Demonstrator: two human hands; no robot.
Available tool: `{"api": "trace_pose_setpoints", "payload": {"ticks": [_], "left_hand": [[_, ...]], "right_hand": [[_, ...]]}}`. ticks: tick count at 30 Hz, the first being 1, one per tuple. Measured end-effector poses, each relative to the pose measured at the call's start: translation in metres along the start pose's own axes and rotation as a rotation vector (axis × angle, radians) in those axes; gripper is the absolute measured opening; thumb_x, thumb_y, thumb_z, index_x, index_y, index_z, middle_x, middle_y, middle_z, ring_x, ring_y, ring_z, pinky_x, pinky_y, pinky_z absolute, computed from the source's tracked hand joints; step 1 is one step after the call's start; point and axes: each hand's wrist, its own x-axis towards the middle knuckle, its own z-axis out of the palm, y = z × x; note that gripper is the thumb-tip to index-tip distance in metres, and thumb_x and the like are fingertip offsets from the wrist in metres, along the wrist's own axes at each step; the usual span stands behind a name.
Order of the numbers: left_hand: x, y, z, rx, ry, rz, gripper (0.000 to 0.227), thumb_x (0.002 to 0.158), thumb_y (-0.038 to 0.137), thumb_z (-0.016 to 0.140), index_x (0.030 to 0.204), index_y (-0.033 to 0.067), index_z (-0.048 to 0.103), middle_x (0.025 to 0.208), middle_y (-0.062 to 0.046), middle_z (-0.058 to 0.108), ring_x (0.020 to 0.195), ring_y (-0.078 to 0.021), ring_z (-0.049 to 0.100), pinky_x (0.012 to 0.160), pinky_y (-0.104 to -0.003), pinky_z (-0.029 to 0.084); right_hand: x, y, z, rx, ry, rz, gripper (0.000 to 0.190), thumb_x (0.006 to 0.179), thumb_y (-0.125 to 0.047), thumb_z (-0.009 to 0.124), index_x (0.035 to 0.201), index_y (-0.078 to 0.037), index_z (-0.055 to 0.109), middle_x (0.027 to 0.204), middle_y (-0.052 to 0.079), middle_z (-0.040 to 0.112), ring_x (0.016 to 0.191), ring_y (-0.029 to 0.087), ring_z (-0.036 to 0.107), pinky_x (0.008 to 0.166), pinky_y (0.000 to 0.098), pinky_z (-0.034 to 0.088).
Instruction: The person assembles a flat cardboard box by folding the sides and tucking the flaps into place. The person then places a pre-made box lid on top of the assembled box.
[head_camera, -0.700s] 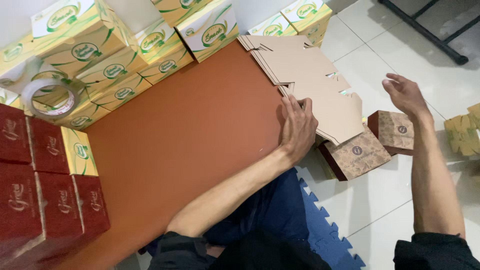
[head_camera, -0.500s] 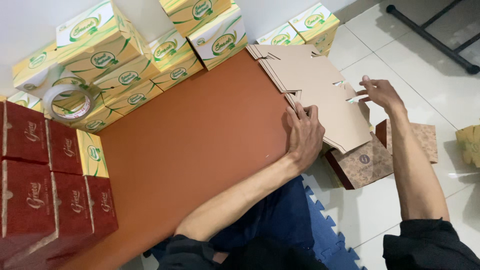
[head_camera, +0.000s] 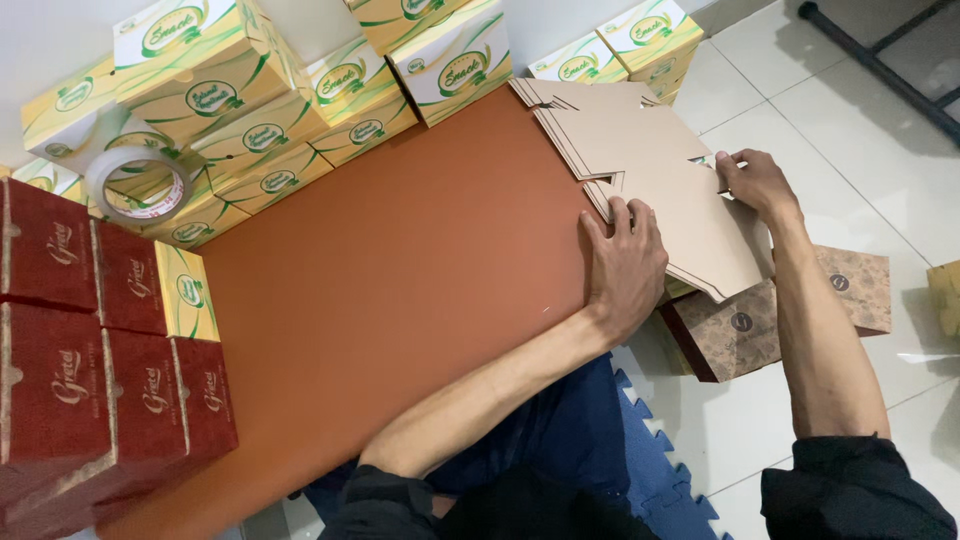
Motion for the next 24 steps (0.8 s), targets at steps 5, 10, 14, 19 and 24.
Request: {"api": "trace_pose_setpoints", "payload": {"ticks": [5,10,14,19,24], "left_hand": [[0.001,0.004,0.009,-0.067,0.046,0.008,0.044,0.098,0.03,0.062,0.137,0.01,0.07,0.136,-0.012,0.062,0.132,-0.0309,0.055,0.107,-0.063,0.052],[0.003,0.009,0.019,-0.172,0.138,0.017,0.041,0.1,0.022,0.066,0.138,0.0068,0.07,0.141,-0.018,0.068,0.137,-0.0346,0.06,0.102,-0.054,0.061],[-0.002,0.006,0.013,-0.179,0.159,0.065,0.041,0.099,0.016,0.069,0.138,0.0022,0.068,0.143,-0.022,0.067,0.141,-0.0372,0.059,0.108,-0.05,0.061],[-0.011,-0.001,0.001,-0.171,0.236,0.034,0.033,0.102,0.012,0.065,0.133,0.0023,0.071,0.139,-0.021,0.069,0.138,-0.0364,0.061,0.106,-0.048,0.06],[-0.021,-0.012,-0.002,-0.146,0.231,0.037,0.034,0.102,0.01,0.065,0.135,0.0021,0.07,0.14,-0.021,0.069,0.138,-0.0367,0.062,0.105,-0.048,0.062]], "right_hand": [[-0.006,-0.003,0.002,0.062,0.072,-0.004,0.044,0.111,-0.052,0.056,0.121,-0.013,0.072,0.113,0.019,0.075,0.106,0.04,0.067,0.084,0.0514,0.046],[-0.008,-0.005,-0.001,0.066,0.062,-0.043,0.044,0.113,-0.051,0.056,0.124,-0.011,0.072,0.107,0.017,0.076,0.103,0.037,0.069,0.087,0.0489,0.047],[-0.02,-0.018,-0.009,0.029,0.013,-0.01,0.048,0.111,-0.054,0.051,0.128,-0.012,0.067,0.125,0.021,0.072,0.112,0.041,0.066,0.092,0.0518,0.045],[-0.025,-0.028,-0.014,-0.05,-0.005,-0.037,0.049,0.113,-0.054,0.049,0.126,-0.01,0.066,0.141,0.025,0.066,0.125,0.046,0.061,0.097,0.0561,0.044],[-0.051,-0.057,-0.022,-0.039,-0.017,0.005,0.045,0.11,-0.053,0.049,0.128,-0.014,0.067,0.125,0.021,0.074,0.118,0.041,0.064,0.093,0.054,0.045]]}}
